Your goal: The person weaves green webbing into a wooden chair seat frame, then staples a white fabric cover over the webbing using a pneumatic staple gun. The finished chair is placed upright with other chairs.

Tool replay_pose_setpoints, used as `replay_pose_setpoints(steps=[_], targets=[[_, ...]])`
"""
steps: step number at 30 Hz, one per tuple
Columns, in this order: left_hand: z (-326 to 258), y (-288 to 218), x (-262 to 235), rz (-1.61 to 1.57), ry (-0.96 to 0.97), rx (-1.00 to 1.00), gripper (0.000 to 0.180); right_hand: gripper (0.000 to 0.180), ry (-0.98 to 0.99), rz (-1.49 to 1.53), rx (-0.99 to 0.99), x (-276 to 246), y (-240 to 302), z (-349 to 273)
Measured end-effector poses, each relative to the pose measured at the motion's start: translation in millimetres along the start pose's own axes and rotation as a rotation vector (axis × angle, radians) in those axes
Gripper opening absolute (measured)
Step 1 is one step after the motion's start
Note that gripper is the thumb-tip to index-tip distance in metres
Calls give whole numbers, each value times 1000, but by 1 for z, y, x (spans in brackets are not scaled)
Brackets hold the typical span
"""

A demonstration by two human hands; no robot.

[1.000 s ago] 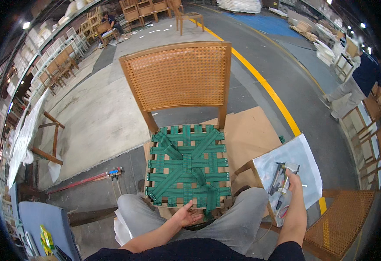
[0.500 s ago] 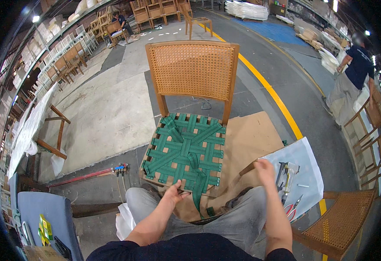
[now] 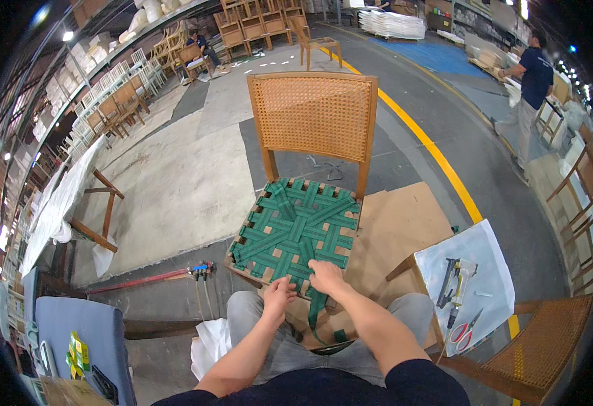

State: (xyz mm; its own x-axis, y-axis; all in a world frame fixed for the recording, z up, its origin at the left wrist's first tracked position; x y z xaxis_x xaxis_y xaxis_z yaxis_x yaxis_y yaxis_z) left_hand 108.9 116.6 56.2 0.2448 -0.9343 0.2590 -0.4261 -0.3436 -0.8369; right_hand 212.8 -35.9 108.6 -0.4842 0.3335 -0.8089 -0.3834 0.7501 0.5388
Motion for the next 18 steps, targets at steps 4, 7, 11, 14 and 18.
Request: replay_pose_setpoints(steps=[4, 7, 11, 14, 18], targets=[[30, 4, 39, 32, 228, -240, 48, 15, 89, -10, -188, 15, 25, -66], [28, 26, 70, -171, 287, -346, 47, 14, 96, 16, -164, 17, 37, -122], [8, 46, 90, -310, 180, -267, 47, 13, 250, 294, -106, 16, 7, -137], [-18, 62, 81, -369, 233, -281, 49, 23, 348, 897, 39, 15, -52, -105], [-49, 70, 135, -417, 427, -368, 52, 43, 464, 1226, 279, 37, -92, -62]])
Point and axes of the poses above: each hand's wrist, its own z-axis towards the middle knuckle, its own x-axis out of the palm, y = z × x, the point moved 8 cm from there along z, towards the middle knuckle, and after that the axes turned 13 degrees about y, right-handed, at the moved point
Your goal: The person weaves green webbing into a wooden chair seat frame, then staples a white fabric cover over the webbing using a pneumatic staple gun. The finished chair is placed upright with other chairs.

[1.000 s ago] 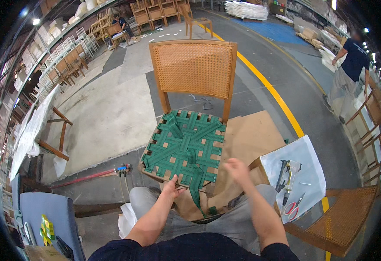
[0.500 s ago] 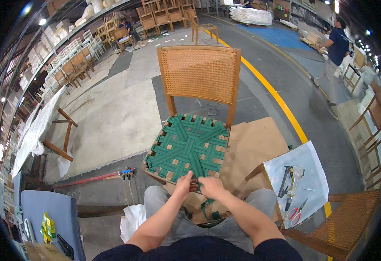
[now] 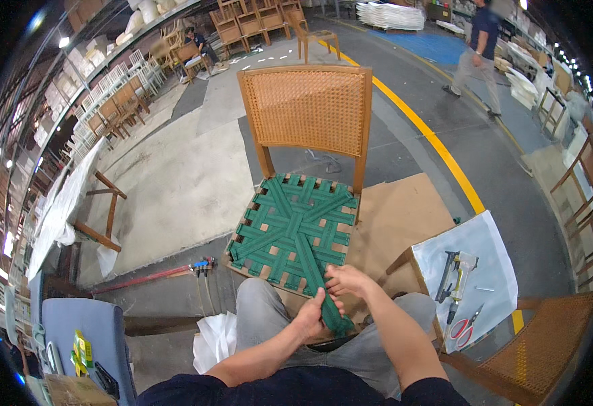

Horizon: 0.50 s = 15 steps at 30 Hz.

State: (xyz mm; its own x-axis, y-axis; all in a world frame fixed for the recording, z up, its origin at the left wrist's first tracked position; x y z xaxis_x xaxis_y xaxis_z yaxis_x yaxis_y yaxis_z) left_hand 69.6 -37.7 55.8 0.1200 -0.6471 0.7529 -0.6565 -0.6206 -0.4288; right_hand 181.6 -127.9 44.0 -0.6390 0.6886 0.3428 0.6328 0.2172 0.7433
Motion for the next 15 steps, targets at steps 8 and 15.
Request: replay_pose_setpoints(steps=[8, 15], targets=[[-23, 17, -45, 215, -41, -140, 51, 33, -91, 503, 17, 76, -32, 66], [4, -17, -109, -124, -337, -6, 89, 25, -393, 92, -111, 61, -34, 54]])
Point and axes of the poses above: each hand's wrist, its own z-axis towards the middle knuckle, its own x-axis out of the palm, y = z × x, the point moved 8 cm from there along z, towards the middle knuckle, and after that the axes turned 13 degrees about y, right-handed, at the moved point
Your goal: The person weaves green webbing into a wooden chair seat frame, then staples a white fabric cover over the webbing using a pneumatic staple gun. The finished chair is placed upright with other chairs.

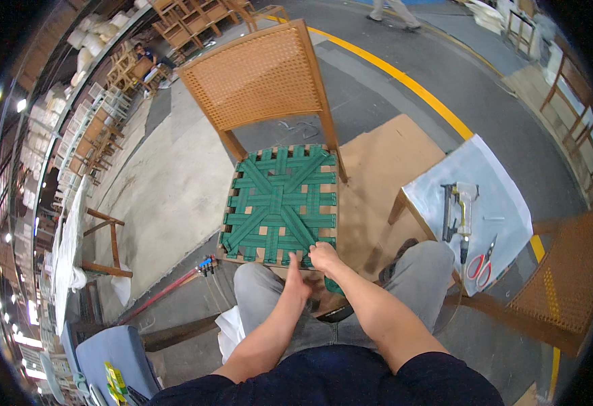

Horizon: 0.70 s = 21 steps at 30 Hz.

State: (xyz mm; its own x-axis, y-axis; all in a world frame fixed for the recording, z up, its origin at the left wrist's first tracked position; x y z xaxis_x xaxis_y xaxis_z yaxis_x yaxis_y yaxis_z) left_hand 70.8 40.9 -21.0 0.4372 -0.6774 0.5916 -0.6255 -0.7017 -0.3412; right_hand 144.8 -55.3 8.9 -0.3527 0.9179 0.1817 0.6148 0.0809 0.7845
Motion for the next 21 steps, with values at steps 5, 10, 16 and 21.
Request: replay_pose_setpoints(steps=[5, 10, 16, 21], targets=[[35, -25, 4, -362, -249, 251, 97, 40, -66, -699, -82, -14, -3, -35], [32, -15, -8, -344, -428, 273, 97, 40, -60, -648, -67, -30, -13, -91], [26, -22, 4, -365, -436, 331, 93, 38, -61, -602, -91, -44, -31, -110], [4, -22, 21, -354, -575, 238, 95, 39, -7, -754, 37, -53, -52, -94]])
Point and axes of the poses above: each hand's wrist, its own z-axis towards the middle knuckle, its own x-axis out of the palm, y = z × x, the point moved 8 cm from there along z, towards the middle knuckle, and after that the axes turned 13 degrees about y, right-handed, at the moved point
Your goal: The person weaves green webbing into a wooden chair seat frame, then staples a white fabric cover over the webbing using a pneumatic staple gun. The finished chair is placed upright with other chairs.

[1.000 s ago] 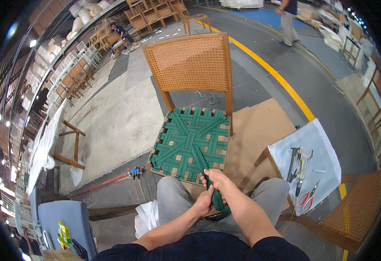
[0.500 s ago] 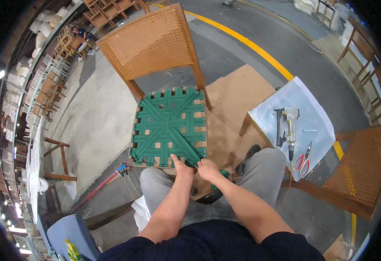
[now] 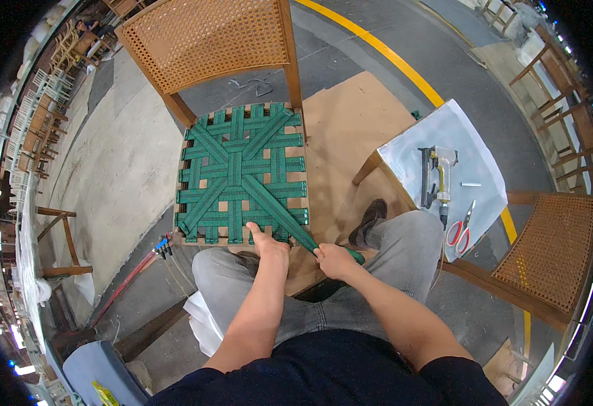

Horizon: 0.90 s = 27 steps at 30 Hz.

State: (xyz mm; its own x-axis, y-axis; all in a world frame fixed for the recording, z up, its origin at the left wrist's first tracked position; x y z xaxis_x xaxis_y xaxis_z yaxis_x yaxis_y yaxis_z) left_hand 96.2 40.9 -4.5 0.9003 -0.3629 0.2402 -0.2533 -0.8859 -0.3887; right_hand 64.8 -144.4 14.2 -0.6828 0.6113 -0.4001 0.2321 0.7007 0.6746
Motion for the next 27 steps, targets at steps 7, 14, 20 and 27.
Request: replay_pose_setpoints(steps=[7, 14, 20, 27], targets=[[7, -3, -5, -13, 56, 7, 103, 40, 142, -233, 184, 5, -4, 16], [-1, -1, -10, 43, 78, 44, 97, 38, 196, -369, 193, 2, -3, 28], [-10, 78, -50, 971, 658, -317, 69, 41, 310, -444, 63, 12, -20, 55], [12, 87, -26, 1316, 698, 15, 76, 37, 466, -121, 31, 26, -39, 72]])
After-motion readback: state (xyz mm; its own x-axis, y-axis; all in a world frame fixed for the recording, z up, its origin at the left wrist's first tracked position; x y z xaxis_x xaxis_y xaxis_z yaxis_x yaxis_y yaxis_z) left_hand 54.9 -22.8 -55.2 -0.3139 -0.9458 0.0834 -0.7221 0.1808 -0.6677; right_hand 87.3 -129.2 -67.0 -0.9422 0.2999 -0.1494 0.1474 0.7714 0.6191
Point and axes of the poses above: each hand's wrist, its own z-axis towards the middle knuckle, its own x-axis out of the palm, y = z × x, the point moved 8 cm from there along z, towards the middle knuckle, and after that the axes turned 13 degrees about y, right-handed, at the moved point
